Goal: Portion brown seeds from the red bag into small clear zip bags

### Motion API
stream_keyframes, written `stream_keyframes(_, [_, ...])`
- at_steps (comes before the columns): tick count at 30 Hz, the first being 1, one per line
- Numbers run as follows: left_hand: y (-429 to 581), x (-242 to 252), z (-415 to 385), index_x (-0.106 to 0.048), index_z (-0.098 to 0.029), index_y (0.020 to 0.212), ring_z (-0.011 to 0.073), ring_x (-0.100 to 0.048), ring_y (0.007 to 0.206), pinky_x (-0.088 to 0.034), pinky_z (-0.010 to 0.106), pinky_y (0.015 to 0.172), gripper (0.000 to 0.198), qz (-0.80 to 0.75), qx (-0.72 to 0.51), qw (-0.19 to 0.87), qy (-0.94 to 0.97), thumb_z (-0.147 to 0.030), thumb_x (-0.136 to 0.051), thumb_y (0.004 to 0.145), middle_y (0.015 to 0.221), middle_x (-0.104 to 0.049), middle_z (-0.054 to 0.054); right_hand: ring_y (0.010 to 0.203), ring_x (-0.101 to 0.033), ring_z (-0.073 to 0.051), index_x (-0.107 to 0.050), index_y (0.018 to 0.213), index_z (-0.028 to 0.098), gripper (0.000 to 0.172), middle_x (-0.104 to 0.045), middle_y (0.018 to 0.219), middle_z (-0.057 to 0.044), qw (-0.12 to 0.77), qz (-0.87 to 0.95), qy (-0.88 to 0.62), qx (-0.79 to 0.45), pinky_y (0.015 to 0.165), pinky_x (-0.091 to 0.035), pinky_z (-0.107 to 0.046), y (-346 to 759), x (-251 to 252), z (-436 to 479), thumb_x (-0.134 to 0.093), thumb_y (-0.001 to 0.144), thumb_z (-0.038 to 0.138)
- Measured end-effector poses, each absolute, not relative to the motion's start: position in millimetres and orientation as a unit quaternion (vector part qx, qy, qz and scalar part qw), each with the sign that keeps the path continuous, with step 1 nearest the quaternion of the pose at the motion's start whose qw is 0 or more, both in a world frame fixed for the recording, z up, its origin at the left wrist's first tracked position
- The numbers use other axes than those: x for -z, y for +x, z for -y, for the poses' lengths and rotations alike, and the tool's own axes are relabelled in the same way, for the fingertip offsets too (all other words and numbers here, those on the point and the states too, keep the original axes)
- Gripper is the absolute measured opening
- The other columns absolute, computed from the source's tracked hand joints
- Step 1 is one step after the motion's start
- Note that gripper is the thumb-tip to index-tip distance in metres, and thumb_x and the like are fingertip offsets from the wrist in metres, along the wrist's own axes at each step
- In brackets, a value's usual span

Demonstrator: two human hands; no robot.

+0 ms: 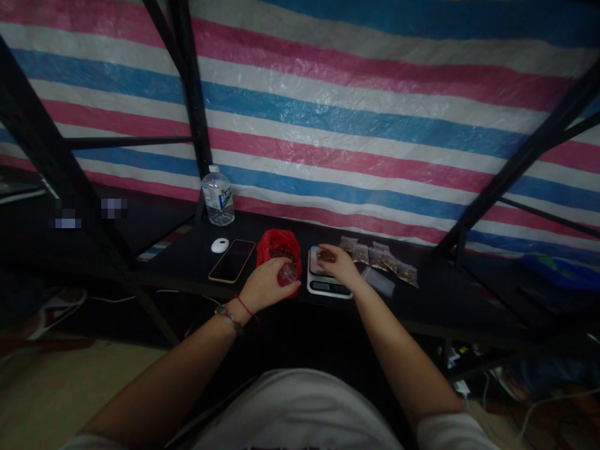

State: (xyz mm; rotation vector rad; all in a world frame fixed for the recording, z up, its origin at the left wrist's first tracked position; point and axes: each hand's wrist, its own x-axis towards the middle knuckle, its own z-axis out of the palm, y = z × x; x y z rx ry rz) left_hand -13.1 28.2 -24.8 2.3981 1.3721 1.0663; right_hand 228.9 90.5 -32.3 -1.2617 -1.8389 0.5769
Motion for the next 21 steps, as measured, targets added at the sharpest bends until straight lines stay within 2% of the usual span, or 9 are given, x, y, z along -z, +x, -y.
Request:
stream_keyframes(3, [-8.8, 23.7, -23.5, -0.058, -0.018, 0.115, 0.0266, -0.062, 0.106, -0.046, 0.039, 0.096, 0.052, -0.449, -0.367, 0.106, 0.808, -0.049, -0.065, 0.073, 0.115, -0.065, 0.010, 0.089, -0.065, -0.016, -0.052, 0.124, 0.021, 0.058, -0.065, 0.106, -0.005, 0.439, 0.717, -0.448, -0.303, 0.082, -0.051, -0.031, 214.6, 26.8, -66.1, -0.069, 0.068, 0.022])
stream_keyframes(6, [-2.9, 22.9, -17.2, -0.058, -0.019, 0.114, 0.0260, -0.062, 0.105, -0.047, 0.039, 0.094, 0.051, -0.428, -0.382, 0.134, 0.808, -0.048, -0.067, 0.072, 0.114, -0.065, 0.010, 0.086, -0.065, -0.016, -0.054, 0.112, 0.020, 0.047, -0.066, 0.100, -0.005, 0.446, 0.720, -0.431, -0.312, 0.080, -0.052, -0.032, 202.7, 15.2, -41.4, -0.070, 0.068, 0.020])
stream_keyframes(9, [3.3, 23.0, -11.2, -0.058, -0.019, 0.113, 0.0252, -0.063, 0.102, -0.048, 0.038, 0.092, 0.050, -0.416, -0.405, 0.166, 0.797, -0.044, -0.068, 0.072, 0.111, -0.066, 0.010, 0.091, -0.062, -0.018, -0.060, 0.101, 0.019, 0.032, -0.065, 0.098, -0.005, 0.409, 0.788, -0.388, -0.246, 0.085, -0.050, -0.034, 196.2, -1.4, -22.7, -0.067, 0.071, 0.016])
stream_keyframes(13, [8.5, 24.0, -7.9, -0.058, -0.017, 0.112, 0.0241, -0.064, 0.097, -0.049, 0.037, 0.088, 0.047, -0.403, -0.429, 0.214, 0.780, -0.040, -0.068, 0.073, 0.107, -0.067, 0.010, 0.102, -0.058, -0.019, -0.064, 0.109, 0.022, 0.039, -0.061, 0.107, -0.007, 0.351, 0.864, -0.315, -0.174, 0.093, -0.046, -0.036, 195.2, -21.9, -10.5, -0.061, 0.074, 0.007])
stream_keyframes(16, [9.2, 25.1, -8.5, -0.057, -0.015, 0.114, 0.0238, -0.064, 0.097, -0.049, 0.036, 0.087, 0.048, -0.382, -0.439, 0.248, 0.774, -0.039, -0.068, 0.074, 0.107, -0.067, 0.010, 0.103, -0.058, -0.019, -0.062, 0.114, 0.024, 0.042, -0.060, 0.111, -0.006, 0.333, 0.867, -0.312, -0.201, 0.091, -0.047, -0.035, 197.2, -32.2, -8.6, -0.061, 0.076, 0.008])
stream_keyframes(21, [6.6, 24.1, -8.6, -0.057, -0.016, 0.113, 0.0256, -0.063, 0.099, -0.049, 0.037, 0.087, 0.049, -0.382, -0.460, 0.282, 0.750, -0.039, -0.069, 0.072, 0.109, -0.066, 0.011, 0.095, -0.062, -0.019, -0.063, 0.107, 0.021, 0.034, -0.065, 0.104, -0.005, 0.334, 0.840, -0.329, -0.271, 0.086, -0.049, -0.034, 196.9, -41.2, -12.3, -0.067, 0.074, 0.014])
